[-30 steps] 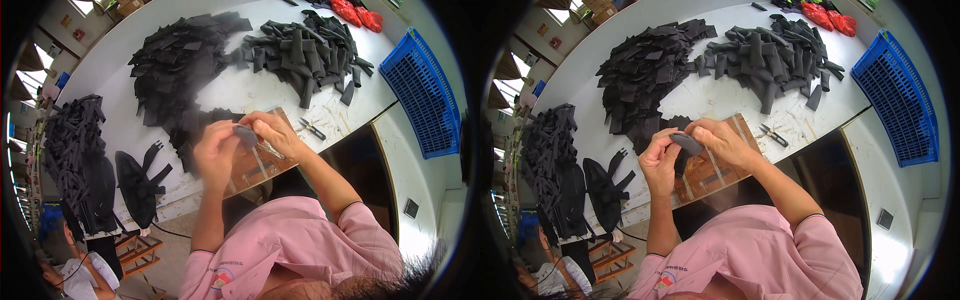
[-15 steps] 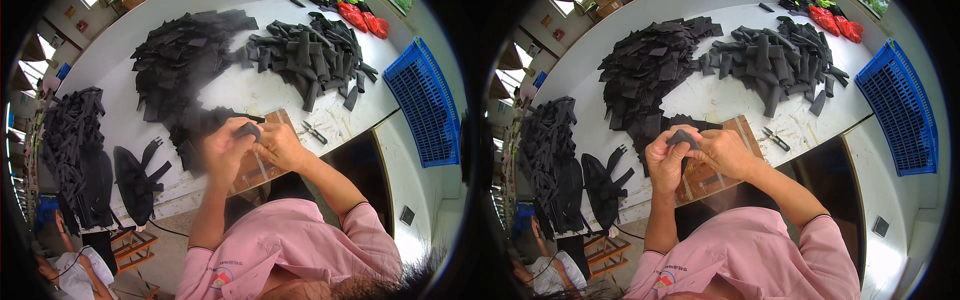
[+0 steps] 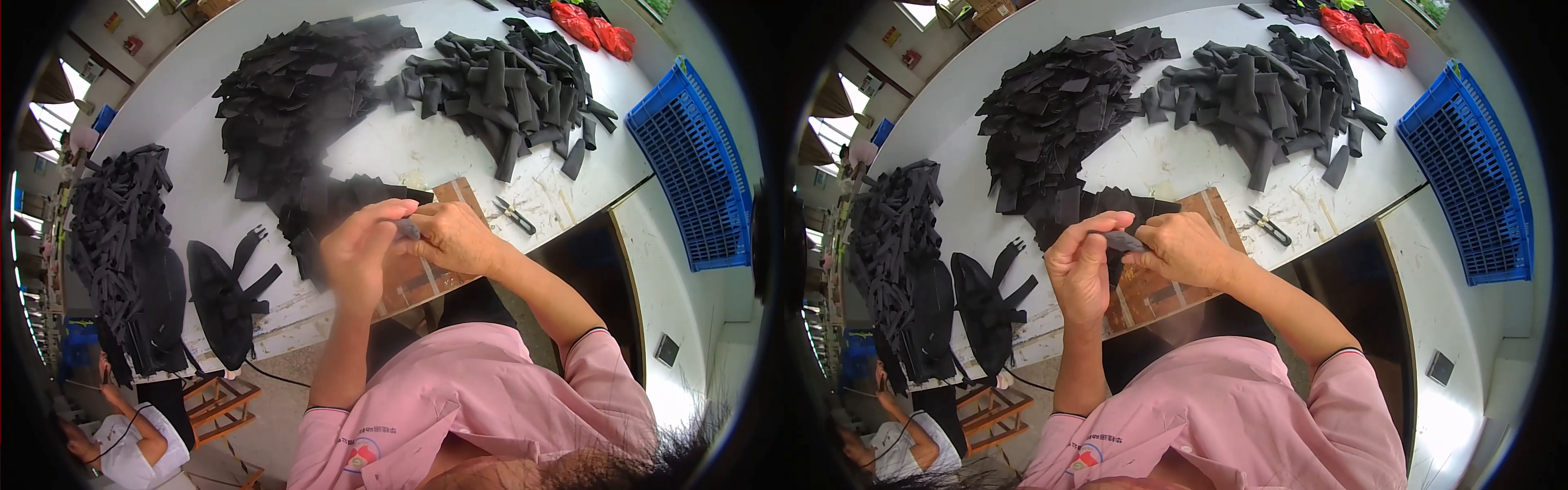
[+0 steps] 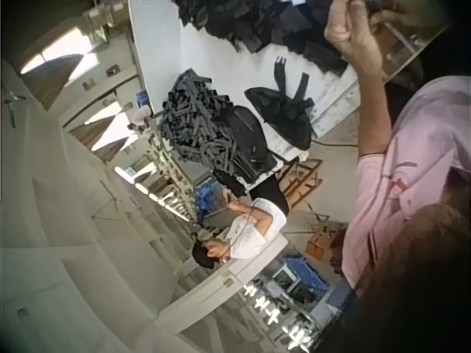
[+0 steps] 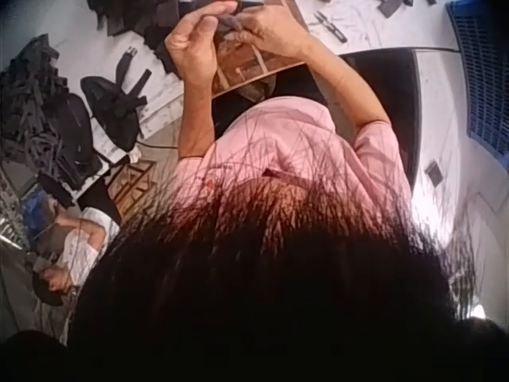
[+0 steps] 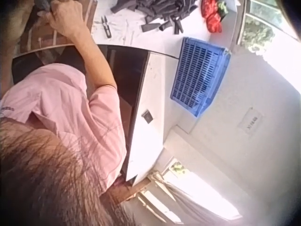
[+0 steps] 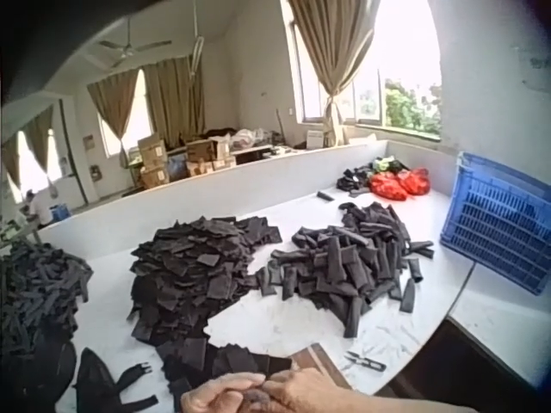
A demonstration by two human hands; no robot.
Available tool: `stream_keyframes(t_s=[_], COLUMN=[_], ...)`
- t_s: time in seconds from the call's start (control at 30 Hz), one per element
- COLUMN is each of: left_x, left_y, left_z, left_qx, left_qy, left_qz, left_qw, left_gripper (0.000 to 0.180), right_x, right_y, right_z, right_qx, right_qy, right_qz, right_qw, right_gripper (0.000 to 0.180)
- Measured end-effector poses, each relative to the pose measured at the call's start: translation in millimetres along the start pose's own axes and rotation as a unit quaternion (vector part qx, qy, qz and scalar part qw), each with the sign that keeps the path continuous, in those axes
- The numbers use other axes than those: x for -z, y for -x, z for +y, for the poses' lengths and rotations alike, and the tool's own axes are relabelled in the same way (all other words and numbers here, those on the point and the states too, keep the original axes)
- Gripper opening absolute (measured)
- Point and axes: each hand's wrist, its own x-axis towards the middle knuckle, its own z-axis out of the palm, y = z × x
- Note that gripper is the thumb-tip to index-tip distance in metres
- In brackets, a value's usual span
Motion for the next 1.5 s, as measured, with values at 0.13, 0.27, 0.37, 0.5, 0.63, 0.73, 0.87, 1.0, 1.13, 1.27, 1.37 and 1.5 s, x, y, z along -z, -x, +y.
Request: stream_keyframes(t_s=[0.13,0.27,0.37,0.5,0.63,0.73,0.87,1.0,1.13,1.27,1.37,1.5], left_x=[10,9,10,8,6,12,77,148,170,153,136,98], left_y=[2,6,8,11,7,10,1,1,2,0,12,36], left_z=[-6,-19,-20,-13,-19,-24,-80,-124,-113,-81,-37,4], left_qx=[0.022,0.062,0.045,0.035,0.029,0.023,0.054,0.128,0.173,-0.031,-0.026,0.083], left_qy=[0.256,0.247,0.213,0.221,0.175,0.138,-0.296,-0.622,-0.609,-0.554,-0.231,0.073], left_qz=[0.114,0.097,0.103,0.103,0.095,0.123,0.38,0.326,0.227,0.285,0.367,0.406], left_qw=[0.96,0.962,0.971,0.969,0.98,0.982,0.875,0.7,0.74,0.782,0.901,0.907], left_gripper=[0.016,0.019,0.02,0.019,0.021,0.018,0.019,0.026,0.016,0.01,0.011,0.009], right_x=[10,-18,-13,-26,-21,5,71,45,-2,-36,-50,-86], right_y=[-5,2,2,4,4,-4,-42,-10,32,40,25,3], right_z=[-6,9,4,10,7,7,35,53,19,-14,-39,-51], right_qx=[0.02,0.004,0.004,0.044,0.008,0.045,0.026,-0.176,-0.264,-0.247,-0.139,-0.159], right_qy=[0.022,-0.018,0.009,-0.025,-0.042,-0.133,-0.656,-0.586,-0.468,-0.452,-0.292,-0.399], right_qz=[-0.015,0.013,-0.008,0.042,0.02,0.045,0.101,0.243,0.073,-0.083,-0.087,0.082], right_qw=[0.999,1.0,1.0,0.998,0.999,0.989,0.748,0.753,0.84,0.853,0.942,0.899], right_gripper=[0.034,0.035,0.027,0.029,0.028,0.039,0.052,0.057,0.048,0.031,0.027,0.023])
